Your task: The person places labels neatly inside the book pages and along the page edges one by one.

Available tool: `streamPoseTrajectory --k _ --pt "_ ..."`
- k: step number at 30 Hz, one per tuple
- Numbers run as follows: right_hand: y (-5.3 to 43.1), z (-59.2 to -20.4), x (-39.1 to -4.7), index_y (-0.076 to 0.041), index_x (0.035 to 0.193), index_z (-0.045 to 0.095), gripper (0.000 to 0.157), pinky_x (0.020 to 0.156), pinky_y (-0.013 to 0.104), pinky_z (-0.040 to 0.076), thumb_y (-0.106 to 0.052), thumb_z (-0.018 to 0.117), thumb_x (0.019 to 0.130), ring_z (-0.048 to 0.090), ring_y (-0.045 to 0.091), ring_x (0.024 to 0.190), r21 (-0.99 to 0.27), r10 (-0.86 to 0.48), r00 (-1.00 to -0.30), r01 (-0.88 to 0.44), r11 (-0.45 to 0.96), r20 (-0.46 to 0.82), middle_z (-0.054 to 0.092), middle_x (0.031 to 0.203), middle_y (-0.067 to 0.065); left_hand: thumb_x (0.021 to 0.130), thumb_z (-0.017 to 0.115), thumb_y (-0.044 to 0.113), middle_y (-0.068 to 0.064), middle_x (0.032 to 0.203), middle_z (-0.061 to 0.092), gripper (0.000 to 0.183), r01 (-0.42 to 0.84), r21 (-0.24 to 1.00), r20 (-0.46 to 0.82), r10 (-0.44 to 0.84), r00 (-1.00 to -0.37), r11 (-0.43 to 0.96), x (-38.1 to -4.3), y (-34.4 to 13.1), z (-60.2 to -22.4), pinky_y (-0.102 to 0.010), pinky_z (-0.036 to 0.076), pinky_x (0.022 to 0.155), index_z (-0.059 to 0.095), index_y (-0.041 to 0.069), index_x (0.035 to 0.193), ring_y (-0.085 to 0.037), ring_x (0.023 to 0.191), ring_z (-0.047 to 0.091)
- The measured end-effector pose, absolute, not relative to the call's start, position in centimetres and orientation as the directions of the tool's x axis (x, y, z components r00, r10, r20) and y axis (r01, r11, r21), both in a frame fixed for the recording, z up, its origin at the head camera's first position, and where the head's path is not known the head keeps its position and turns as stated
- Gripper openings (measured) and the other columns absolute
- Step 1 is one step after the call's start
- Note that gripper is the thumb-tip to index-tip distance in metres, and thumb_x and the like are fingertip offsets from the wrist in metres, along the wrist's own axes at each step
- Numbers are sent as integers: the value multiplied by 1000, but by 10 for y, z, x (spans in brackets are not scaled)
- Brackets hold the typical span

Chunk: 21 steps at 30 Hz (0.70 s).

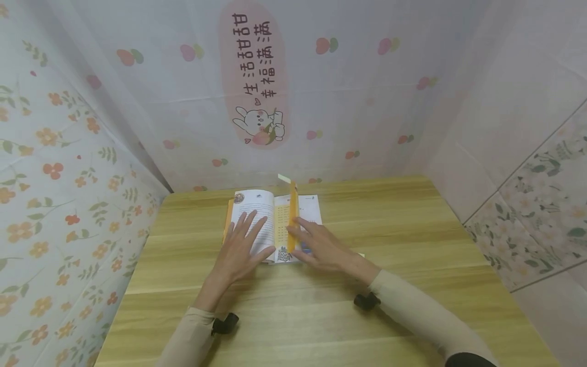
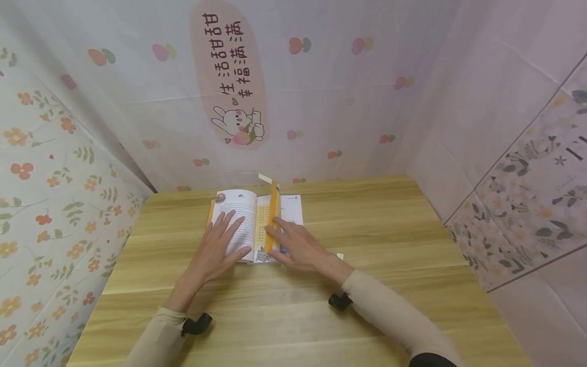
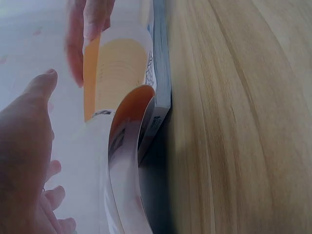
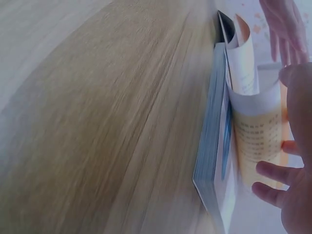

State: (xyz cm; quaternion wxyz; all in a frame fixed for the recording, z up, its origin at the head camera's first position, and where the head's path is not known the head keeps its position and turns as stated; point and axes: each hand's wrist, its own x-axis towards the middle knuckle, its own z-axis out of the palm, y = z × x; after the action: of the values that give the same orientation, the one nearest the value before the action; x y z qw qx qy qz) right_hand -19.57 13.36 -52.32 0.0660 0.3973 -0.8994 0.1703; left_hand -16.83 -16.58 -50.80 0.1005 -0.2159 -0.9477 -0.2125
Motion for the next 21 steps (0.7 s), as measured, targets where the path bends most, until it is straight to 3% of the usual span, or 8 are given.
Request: streamPoseTrajectory --k 7,21 --pt "123 -526 -196 -17 172 46 71 132 60 48 -52 64 113 52 41 161 -199 -721 -661 -750 631 206 39 183 16 103 73 57 -18 185 36 85 448 351 277 367 -888 822 -167 -166 -508 -78 25 137 46 18 173 -49 174 28" --pt "110 -524 -190 -18 170 50 67 130 55 50 -53 60 114 57 40 155 -81 -766 -616 -786 612 184 42 181 17 104 73 58 -17 185 36 83 481 327 257 414 -874 813 -167 -165 -515 -79 26 137 48 18 173 -49 174 27"
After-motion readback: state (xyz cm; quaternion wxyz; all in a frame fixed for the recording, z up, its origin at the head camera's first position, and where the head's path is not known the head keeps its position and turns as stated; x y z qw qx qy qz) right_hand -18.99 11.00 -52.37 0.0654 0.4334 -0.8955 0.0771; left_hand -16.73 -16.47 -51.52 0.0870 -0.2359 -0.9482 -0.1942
